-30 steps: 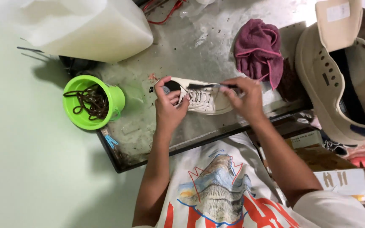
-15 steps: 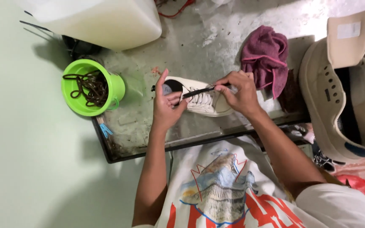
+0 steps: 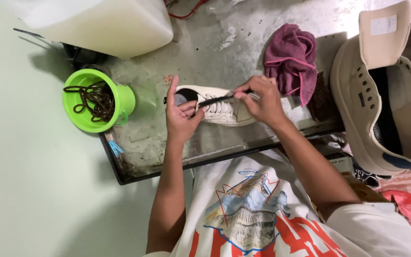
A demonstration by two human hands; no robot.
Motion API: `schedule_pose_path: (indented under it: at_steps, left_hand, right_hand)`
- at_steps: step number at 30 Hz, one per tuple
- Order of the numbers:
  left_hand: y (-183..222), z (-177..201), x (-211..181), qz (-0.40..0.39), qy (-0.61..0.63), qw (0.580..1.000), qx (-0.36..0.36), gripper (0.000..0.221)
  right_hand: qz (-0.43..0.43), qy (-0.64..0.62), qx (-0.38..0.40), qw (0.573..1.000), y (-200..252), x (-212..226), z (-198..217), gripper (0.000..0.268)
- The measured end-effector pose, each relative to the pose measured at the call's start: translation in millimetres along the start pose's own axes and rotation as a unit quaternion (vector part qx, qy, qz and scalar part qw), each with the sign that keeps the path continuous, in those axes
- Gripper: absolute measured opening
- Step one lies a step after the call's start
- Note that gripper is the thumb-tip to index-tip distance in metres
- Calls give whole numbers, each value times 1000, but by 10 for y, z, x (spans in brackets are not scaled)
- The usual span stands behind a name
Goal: Applying glue to a sneaker and adjusting its components during a repair process.
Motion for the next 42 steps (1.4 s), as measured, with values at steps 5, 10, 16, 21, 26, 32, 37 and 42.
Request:
schedule_pose_path:
  at_steps: [5, 10, 16, 21, 26, 32, 37, 42]
  left_hand:
    - [24, -63, -7, 2, -5, 1000, -4, 113]
    - [-39, 49, 332, -9, -22, 1000, -3, 111]
    - [-28, -46, -80, 5, 13, 1000, 14, 116]
    - [-45, -22, 116, 9, 12, 1000, 9, 115]
    - [12, -20, 130, 8, -6, 1000, 1, 113]
    - [-12, -54, -19, 23, -28, 999, -2, 114]
    - [-20, -11, 95, 18, -13, 1000, -3, 115]
    - [-21, 11, 117, 15, 1, 1000, -21, 112]
  right_hand:
    - [4, -17, -10, 1000, 2, 7, 51, 11]
    - [5, -24, -26, 999, -1, -392, 37, 12]
    - [30, -50, 30, 998, -88, -248, 113, 14]
    - [-9, -156, 24, 987, -21, -309, 90, 8]
    - [-3, -61, 25, 998, -26, -484, 200, 13]
    - [-11, 9, 20, 1000, -52, -361, 206, 15]
    - [16, -82, 29, 996, -81, -356, 172, 14]
    - [10, 74, 16, 997, -150, -288, 442, 17]
Point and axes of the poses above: each hand's wrist, its own y-axis away from the middle knuckle, its own z-axis out of the back of the hand, x = y × z, the point moved 1 cm from there along -y, towards the middle knuckle, and after that the axes turned 1 degree about -x, right-handed, at the moved point
